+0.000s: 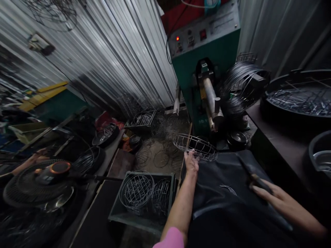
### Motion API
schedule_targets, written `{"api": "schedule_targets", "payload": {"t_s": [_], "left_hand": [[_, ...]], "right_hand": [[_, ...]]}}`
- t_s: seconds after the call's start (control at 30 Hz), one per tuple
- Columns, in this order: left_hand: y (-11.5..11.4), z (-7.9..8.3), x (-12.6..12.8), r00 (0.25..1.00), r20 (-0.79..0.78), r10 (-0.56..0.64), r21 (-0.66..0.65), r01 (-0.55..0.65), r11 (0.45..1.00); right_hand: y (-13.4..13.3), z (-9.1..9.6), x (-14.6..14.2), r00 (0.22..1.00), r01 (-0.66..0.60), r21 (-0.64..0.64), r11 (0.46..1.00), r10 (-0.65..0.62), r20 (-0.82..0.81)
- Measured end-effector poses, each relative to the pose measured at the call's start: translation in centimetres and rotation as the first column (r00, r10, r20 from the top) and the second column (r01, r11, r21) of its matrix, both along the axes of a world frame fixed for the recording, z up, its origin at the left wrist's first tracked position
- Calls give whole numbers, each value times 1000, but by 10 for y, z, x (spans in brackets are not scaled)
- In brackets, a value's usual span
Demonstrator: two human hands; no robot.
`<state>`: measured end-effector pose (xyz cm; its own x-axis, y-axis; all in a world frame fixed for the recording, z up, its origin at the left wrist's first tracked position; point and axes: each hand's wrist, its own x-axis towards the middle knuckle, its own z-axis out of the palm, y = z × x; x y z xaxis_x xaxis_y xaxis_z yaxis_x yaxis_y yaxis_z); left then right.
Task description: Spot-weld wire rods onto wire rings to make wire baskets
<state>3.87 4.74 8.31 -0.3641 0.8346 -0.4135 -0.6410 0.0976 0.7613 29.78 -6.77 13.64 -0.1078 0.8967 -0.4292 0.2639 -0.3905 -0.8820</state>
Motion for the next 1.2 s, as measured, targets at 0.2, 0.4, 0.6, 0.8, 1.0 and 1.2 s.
{"api": "schedule_targets", "payload": {"t_s": [0.2, 0.4, 0.6, 0.8, 1.0, 1.2], "left_hand": [[1, -2, 6, 970, -209, 120, 83, -105, 991], [2, -12, 11, 925, -331, 185, 178, -132, 975], [-1, -15, 14, 907, -343, 246, 266, -157, 951], [-7, -19, 19, 932, -276, 237, 336, -138, 932], [-9, -26, 22, 928, -286, 238, 349, -131, 928], [-13, -44, 23, 913, -333, 236, 368, -104, 924]], "right_hand": [[24, 16, -46, 981, -85, -110, 990, 64, -185], [23, 4, -45, 772, -155, -285, 946, -63, -632], [20, 10, -44, 545, -321, -437, 840, -213, -811], [16, 7, -55, 518, -270, -481, 834, -295, -803], [11, 5, -61, 438, -255, -499, 828, -362, -823], [10, 3, -66, 238, -320, -453, 832, -392, -889]]}}
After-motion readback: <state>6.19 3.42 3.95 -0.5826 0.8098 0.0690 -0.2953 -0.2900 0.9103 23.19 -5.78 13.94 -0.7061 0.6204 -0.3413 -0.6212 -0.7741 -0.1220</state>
